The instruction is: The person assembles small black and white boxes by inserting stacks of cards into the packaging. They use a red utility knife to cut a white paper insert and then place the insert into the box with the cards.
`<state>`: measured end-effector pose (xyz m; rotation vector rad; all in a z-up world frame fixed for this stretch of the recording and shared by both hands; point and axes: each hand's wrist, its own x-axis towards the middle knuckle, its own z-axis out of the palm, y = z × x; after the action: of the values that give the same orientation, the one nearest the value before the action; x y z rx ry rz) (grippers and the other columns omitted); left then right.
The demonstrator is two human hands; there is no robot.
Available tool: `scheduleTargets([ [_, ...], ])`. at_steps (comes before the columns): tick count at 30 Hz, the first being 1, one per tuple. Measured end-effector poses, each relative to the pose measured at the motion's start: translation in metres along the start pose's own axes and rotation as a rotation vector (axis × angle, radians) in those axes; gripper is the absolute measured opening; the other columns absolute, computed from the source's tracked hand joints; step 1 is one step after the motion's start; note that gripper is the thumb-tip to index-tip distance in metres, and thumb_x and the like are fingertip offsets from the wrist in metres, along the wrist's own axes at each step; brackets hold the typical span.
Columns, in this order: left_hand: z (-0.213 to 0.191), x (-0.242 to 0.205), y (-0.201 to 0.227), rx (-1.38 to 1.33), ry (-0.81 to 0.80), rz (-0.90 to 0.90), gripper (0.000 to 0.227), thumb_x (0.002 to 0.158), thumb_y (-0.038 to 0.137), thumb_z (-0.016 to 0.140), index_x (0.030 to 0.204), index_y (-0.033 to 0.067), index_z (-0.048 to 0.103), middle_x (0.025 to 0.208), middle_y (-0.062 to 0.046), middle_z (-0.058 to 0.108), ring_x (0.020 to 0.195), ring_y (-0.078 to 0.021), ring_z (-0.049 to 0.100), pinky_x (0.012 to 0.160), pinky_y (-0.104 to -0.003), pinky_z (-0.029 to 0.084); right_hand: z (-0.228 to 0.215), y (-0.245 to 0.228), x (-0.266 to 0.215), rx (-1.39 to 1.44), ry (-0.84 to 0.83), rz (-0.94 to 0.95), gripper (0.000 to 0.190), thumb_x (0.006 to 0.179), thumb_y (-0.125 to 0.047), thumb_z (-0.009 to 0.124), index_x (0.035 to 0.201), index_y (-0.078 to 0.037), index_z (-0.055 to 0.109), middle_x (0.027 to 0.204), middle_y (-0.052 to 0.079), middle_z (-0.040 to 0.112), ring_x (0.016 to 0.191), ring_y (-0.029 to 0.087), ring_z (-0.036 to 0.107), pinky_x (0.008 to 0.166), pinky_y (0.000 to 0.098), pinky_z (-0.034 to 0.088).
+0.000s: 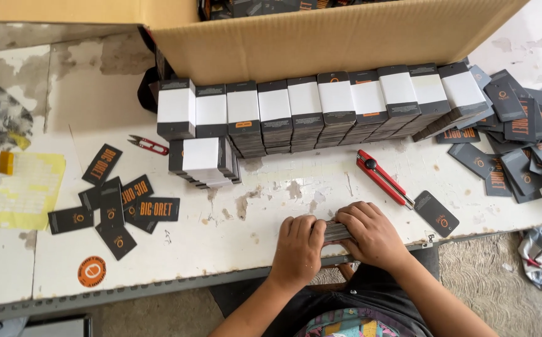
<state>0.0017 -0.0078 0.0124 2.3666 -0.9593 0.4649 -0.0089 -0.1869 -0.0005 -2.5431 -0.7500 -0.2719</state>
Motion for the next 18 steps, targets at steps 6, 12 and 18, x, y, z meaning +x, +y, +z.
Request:
scheduleTargets([
  [6,-0.001,0.003,0.0,-0.009,0.007,0.001,0.017,0.078,0.001,0.037,0.092,0.001,0.047,0.084,-0.014,0.048,0.074,-0.0261,0.047,0.067,-0.035,0.038,-0.001,-0.003,0.005,-0.021,0.058,-0.01,0.021,0.077,-0.016,0.048,0.093,-0.003,0.049,0.086,0.01,0.054,0.074,0.027,0.05,0.064,0.0356,0.041],
  [12,0.007,-0.006,-0.002,-0.058,-0.021,-0.03,0.026,0.072,0.002,0.044,0.098,-0.0008,0.046,0.094,-0.016,0.046,0.084,-0.0299,0.046,0.073,-0.039,0.04,-0.001,-0.004,0.005,-0.044,0.07,-0.028,0.023,0.075,-0.014,0.048,0.094,-0.002,0.05,0.087,0.01,0.055,0.076,0.028,0.051,0.064,0.0362,0.042],
  [18,0.011,-0.007,-0.002,-0.098,-0.054,-0.045,0.018,0.078,-0.003,0.041,0.096,-0.0019,0.046,0.089,-0.014,0.049,0.08,-0.0255,0.047,0.075,-0.034,0.042,-0.005,-0.009,0.006,-0.028,0.097,-0.002,0.019,0.079,-0.017,0.047,0.092,-0.004,0.049,0.086,0.009,0.055,0.075,0.027,0.05,0.064,0.0352,0.041],
])
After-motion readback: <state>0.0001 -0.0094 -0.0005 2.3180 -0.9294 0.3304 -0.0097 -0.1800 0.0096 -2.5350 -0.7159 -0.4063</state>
